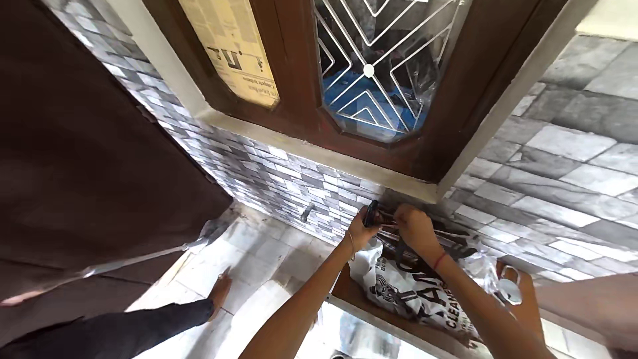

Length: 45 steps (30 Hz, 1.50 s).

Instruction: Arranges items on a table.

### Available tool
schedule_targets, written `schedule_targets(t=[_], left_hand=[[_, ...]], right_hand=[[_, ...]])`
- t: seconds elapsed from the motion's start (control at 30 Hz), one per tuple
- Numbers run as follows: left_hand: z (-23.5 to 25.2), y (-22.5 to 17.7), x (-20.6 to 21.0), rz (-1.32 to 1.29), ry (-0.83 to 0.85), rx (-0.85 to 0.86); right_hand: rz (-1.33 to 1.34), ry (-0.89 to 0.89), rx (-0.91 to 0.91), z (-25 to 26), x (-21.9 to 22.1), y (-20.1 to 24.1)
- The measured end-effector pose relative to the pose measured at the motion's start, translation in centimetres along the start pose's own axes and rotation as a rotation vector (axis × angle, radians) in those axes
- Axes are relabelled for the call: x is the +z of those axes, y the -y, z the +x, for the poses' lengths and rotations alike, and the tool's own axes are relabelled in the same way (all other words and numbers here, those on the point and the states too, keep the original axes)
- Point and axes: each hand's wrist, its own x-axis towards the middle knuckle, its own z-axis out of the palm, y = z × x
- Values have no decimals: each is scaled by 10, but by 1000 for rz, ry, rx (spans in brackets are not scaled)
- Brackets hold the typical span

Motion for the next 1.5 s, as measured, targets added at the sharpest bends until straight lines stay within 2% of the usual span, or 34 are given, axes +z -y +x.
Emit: schedule_targets(t=[0.2,0.33,0.4,0.53,0.63,0.7,0.8,1.03,1.2,1.27,1.33,1.4,1.43,1.5], left_hand=[[-17,4,-10,252,65,71],[-35,-3,-12,516,157,44],[-43,-12,-11,671,284,18],[-50,-16,-4,919,474,78],[-53,-20,2,1017,570,107],[-57,-22,2,1083,663,105],[-65,-22,3,1160,783,95],[-68,-19,0,1138,745,117],[-70,-18,0,1141,741,114],[-71,-17,1,1149,739,107],[-72,-16,1,1138,722,95],[-73,-17,0,1118,703,89],[-73,-16,0,1116,702,94],[-73,-16,2,1131,732,84]], right_hand=[[-40,-103,260,-52,-29,-78],[-92,-173,319,-77,-42,-115],[-153,-158,301,-81,-45,-113],[-281,-248,34,-68,-29,-92],[-372,-140,-91,-41,-15,-80],[-390,-164,-90,-22,-16,-83],[-337,-212,37,2,-36,-89],[-346,-363,-27,6,-27,-86],[-401,-286,151,-15,-36,-71],[-330,-316,162,-25,-36,-72],[-198,-382,95,-37,-31,-71],[-140,-293,18,-48,-22,-63],[-161,-172,-6,-50,-15,-60],[-286,228,65,-41,-1,-50]])
